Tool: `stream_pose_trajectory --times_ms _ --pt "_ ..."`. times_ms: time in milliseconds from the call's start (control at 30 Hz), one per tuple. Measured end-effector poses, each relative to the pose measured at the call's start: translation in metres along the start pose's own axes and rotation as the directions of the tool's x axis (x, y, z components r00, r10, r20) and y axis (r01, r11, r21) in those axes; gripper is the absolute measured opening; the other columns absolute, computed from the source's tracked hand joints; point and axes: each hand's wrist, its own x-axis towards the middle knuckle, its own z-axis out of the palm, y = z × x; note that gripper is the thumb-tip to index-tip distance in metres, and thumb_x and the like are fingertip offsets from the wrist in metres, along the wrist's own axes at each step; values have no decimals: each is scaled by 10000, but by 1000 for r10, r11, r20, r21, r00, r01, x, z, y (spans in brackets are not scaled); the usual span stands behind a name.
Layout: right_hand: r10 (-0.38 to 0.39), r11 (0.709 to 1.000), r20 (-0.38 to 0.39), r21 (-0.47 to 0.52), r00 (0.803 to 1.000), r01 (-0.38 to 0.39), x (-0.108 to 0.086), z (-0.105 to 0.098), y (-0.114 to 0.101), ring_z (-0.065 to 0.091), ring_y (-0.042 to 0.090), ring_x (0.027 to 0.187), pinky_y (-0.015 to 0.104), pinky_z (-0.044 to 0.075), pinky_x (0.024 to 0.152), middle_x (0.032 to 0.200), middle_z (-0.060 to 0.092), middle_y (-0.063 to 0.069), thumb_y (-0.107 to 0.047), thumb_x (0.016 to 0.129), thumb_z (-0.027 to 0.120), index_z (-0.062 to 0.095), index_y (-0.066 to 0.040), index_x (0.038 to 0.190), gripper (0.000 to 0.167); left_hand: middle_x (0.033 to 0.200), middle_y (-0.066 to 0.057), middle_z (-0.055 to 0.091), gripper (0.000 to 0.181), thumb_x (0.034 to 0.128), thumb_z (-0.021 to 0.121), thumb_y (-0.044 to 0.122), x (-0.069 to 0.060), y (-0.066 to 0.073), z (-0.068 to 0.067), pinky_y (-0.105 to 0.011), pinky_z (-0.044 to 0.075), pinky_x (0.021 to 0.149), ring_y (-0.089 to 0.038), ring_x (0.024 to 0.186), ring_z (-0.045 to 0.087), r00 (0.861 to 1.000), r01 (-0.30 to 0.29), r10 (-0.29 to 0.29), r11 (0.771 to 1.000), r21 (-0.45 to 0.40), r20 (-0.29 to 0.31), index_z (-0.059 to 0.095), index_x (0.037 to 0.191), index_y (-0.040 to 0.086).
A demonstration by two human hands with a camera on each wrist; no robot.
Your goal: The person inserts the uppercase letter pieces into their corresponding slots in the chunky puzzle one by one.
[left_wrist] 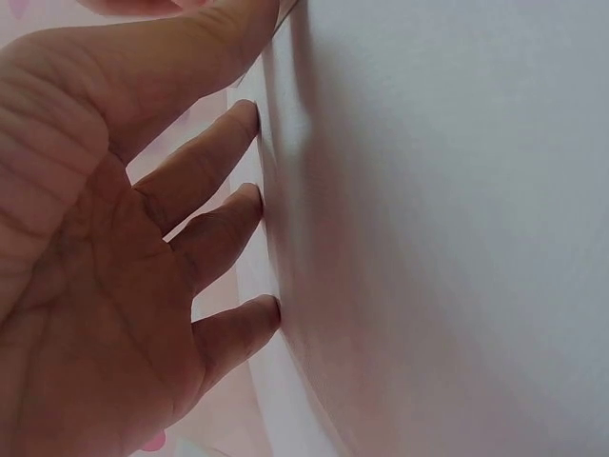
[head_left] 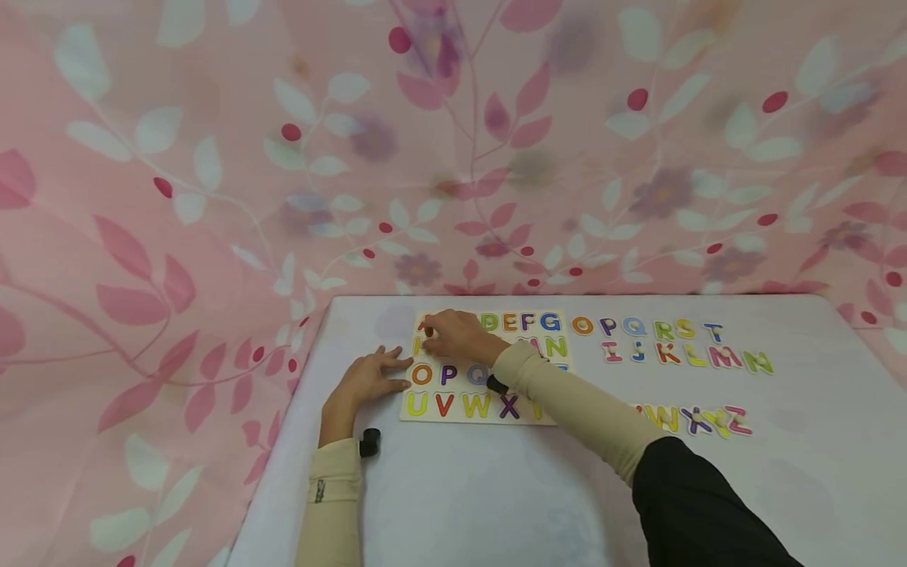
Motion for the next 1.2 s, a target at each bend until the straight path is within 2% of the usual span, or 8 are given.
stream_pose_trajectory --times_ms 200,333,433,600,700,1033,1200 --pt "48 998 -4 -33 999 -48 -29 -17 17 546 102 761 265 452 612 905 644 -70 -392 946 652 685 -206 1051 216 1464 -119 482 514 815 810 260 0 -3 1 -596 260 1112 -419 1417 296 1000 -1 1 1000 2 -2 670 1294 138" --pt "100 995 -7 -6 995 -100 -55 -24 34 552 127 814 297 477 690 998 674 -41 -373 938 667 697 -186 1102 250 1477 -107 469 519 815 809 262 1 -4 2 -596 233 1124 -405 1428 279 1000 18 -18 1000 -5 2 666 1299 141" --pt "115 993 -34 -3 993 -115 -75 -29 49 546 131 802 306 480 687 1021 684 -31 -369 933 672 702 -189 1087 239 1477 -111 468 521 817 806 260 1 -4 3 -594 228 1127 -410 1428 277 1000 12 -12 1000 -9 3 662 1302 135" --pt "126 992 -82 14 989 -125 -109 -36 75 535 123 703 293 445 578 864 649 -58 -364 926 686 701 -181 1067 231 1475 -116 472 521 821 802 250 1 -4 3 -597 230 1125 -418 1424 281 1000 4 -4 1000 -5 -2 658 1306 129" --pt "169 985 -96 30 981 -167 -128 -40 89 519 132 670 289 411 532 775 590 -73 -362 924 688 701 -169 1091 255 1476 -117 471 524 825 800 246 1 -4 3 -599 225 1125 -419 1427 274 1000 4 -4 1000 -13 -1 652 1314 128" --pt "255 967 -136 10 957 -256 -178 -53 133 533 149 724 295 430 578 839 629 -40 -339 911 710 705 -138 1075 259 1486 -111 461 527 835 793 250 1 -6 3 -608 213 1125 -417 1435 255 1000 14 -14 1000 -18 8 643 1328 142" --pt "301 954 -130 29 945 -300 -196 -52 156 521 160 701 301 416 564 794 607 -31 -319 906 714 708 -126 1072 254 1496 -98 449 543 831 798 250 0 -4 2 -603 192 1135 -399 1448 232 999 30 -29 999 -39 16 632 1339 153"
